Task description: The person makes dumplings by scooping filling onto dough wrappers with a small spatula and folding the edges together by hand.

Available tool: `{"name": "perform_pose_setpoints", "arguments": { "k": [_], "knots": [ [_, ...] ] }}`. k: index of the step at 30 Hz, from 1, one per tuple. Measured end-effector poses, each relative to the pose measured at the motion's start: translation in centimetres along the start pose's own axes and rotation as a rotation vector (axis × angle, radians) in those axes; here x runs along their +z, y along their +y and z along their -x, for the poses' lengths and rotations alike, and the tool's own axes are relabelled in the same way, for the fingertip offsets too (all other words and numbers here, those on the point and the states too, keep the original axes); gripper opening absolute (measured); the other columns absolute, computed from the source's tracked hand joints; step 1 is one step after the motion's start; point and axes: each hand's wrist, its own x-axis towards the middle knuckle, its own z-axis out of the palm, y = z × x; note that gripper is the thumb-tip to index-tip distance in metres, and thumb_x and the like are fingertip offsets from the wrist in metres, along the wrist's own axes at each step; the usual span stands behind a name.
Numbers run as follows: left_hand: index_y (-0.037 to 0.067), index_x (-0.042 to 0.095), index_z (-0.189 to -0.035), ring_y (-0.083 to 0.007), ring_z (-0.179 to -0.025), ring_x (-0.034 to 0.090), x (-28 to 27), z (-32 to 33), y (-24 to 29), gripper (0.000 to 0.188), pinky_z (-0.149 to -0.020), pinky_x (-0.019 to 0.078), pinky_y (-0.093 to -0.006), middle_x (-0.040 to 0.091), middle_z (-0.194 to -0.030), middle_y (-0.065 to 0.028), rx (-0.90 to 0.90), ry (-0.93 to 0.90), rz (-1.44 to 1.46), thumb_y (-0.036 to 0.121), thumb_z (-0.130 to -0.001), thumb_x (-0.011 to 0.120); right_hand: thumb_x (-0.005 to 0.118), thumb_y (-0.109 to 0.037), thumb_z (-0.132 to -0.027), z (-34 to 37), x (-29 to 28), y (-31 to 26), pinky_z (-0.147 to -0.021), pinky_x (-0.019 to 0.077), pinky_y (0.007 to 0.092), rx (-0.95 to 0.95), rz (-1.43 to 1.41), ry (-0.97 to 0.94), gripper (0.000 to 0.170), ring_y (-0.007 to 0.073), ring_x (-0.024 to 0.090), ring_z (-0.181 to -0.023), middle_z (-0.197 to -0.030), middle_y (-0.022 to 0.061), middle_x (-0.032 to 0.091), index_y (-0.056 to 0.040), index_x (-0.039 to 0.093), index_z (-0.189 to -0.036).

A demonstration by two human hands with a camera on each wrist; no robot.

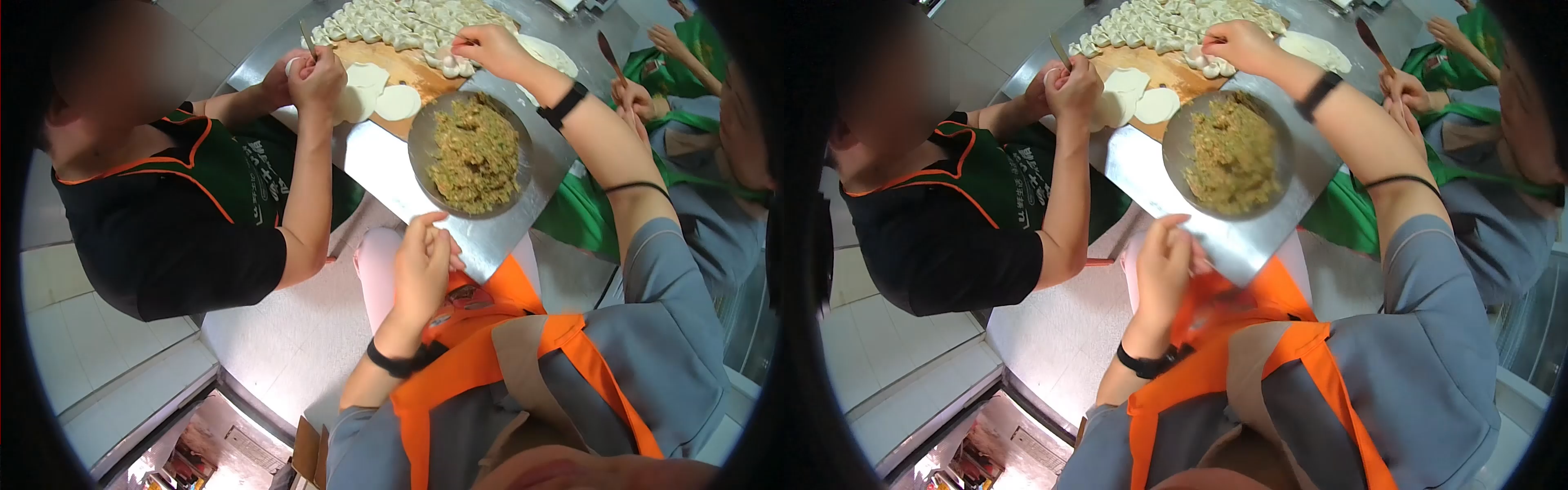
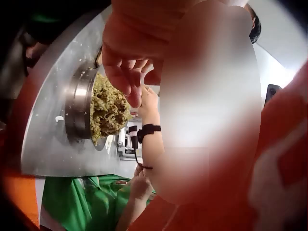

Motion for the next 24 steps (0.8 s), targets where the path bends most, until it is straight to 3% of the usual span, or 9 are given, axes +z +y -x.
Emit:
{"name": "perform_pose_setpoints", "arguments": {
  "k": [3, 8, 11, 12, 15, 17, 19, 21, 24],
  "knots": [
    [-0.002, 0.053, -0.115, -0.0093, -0.062, 0.06, -0.4, -0.2, -1.5, 0.017, -0.056, 0.0473, -0.0218, 0.059, -0.076, -0.0044, -0.035, -0.011, -0.039, 0.007, -0.102, 0.046, 0.067, -0.02, -0.08, -5.8, 3.5, 2.7, -0.07, 0.0503, 0.0401, -0.058, 0.084, 0.024, 0.017, 0.0308, 0.065, -0.076, -0.083, 0.0139, 0.069, -0.0055, 0.07, -0.088],
    [-0.001, 0.054, -0.111, -0.0084, -0.063, 0.06, -1.4, -0.7, -1.1, 0.014, -0.056, 0.0476, -0.0217, 0.06, -0.074, -0.0036, -0.155, 0.002, -0.127, 0.005, -0.101, 0.047, 0.066, -0.019, -0.08, -9.5, 8.5, 5.3, -0.07, 0.0511, 0.0436, 0.002, 0.349, -0.103, 0.017, 0.0338, 0.065, -0.075, -0.08, 0.0164, 0.068, -0.0057, 0.071, -0.088],
    [-0.001, 0.055, -0.111, -0.0086, -0.063, 0.06, -1.8, -1.4, -2.1, 0.014, -0.057, 0.0482, -0.0219, 0.06, -0.075, -0.004, -0.084, 0.009, -0.193, 0.005, -0.1, 0.047, 0.067, -0.023, -0.082, -9.0, 7.6, 6.0, -0.07, 0.0513, 0.0439, -0.041, 0.217, -0.079, 0.02, 0.0335, 0.065, -0.073, -0.08, 0.0165, 0.069, -0.006, 0.073, -0.092],
    [-0.001, 0.055, -0.111, -0.0087, -0.063, 0.06, -1.9, -1.5, -2.6, 0.014, -0.057, 0.0485, -0.022, 0.06, -0.075, -0.0041, -0.035, 0.0, -0.226, 0.004, -0.1, 0.047, 0.067, -0.029, -0.085, -8.6, 7.2, 7.1, -0.067, 0.0506, 0.0423, 0.012, 0.112, 0.033, 0.026, 0.0325, 0.065, -0.072, -0.079, 0.0157, 0.069, -0.0062, 0.074, -0.094],
    [-0.001, 0.055, -0.111, -0.0092, -0.064, 0.06, -1.4, -1.9, -2.4, 0.014, -0.058, 0.0492, -0.0231, 0.061, -0.075, -0.0046, -0.067, -0.038, -0.152, 0.005, -0.1, 0.048, 0.066, -0.029, -0.089, -4.5, 1.9, 9.6, -0.068, 0.0513, 0.0392, 0.075, 0.065, 0.222, 0.026, 0.0257, 0.067, -0.074, -0.079, 0.0138, 0.07, -0.0032, 0.072, -0.094],
    [0.0, 0.056, -0.111, -0.0097, -0.064, 0.061, -0.8, -1.9, -2.4, 0.014, -0.058, 0.0494, -0.024, 0.061, -0.075, -0.0049, -0.079, -0.083, -0.131, 0.005, -0.1, 0.049, 0.067, -0.034, -0.085, 0.0, -0.8, 13.2, -0.064, 0.0482, 0.0412, 0.315, 0.081, 0.25, 0.029, 0.0312, 0.066, -0.072, -0.079, 0.017, 0.069, -0.0062, 0.073, -0.09],
    [0.0, 0.056, -0.111, -0.0101, -0.064, 0.061, 0.0, -1.8, -2.5, 0.014, -0.057, 0.0495, -0.0245, 0.061, -0.074, -0.005, -0.08, -0.13, -0.145, 0.006, -0.1, 0.049, 0.067, -0.04, -0.083, 5.0, -2.3, 15.7, -0.068, 0.0498, 0.0429, 0.591, 0.268, 0.189, 0.037, 0.032, 0.067, -0.076, -0.08, 0.019, 0.069, -0.0046, 0.073, -0.091],
    [0.001, 0.056, -0.111, -0.0102, -0.063, 0.062, 0.6, -1.4, -2.3, 0.014, -0.057, 0.0494, -0.0246, 0.061, -0.073, -0.0049, -0.077, -0.174, -0.2, 0.007, -0.1, 0.05, 0.07, -0.049, -0.079, 8.8, -2.4, 16.3, -0.07, 0.0517, 0.0421, 0.745, 0.477, 0.045, 0.051, 0.0323, 0.069, -0.079, -0.088, 0.0194, 0.071, 0.0006, 0.071, -0.092],
    [0.0, 0.056, -0.109, -0.0105, -0.061, 0.062, 1.2, -0.4, -2.3, 0.013, -0.056, 0.0492, -0.0247, 0.061, -0.072, -0.0048, -0.079, -0.188, -0.228, 0.007, -0.1, 0.05, 0.071, -0.056, -0.075, 12.0, -0.4, 15.5, -0.075, 0.0527, 0.0437, 0.986, 0.4, 0.186, 0.064, 0.0377, 0.069, -0.085, -0.089, 0.025, 0.07, 0.0062, 0.071, -0.09]
  ]
}}
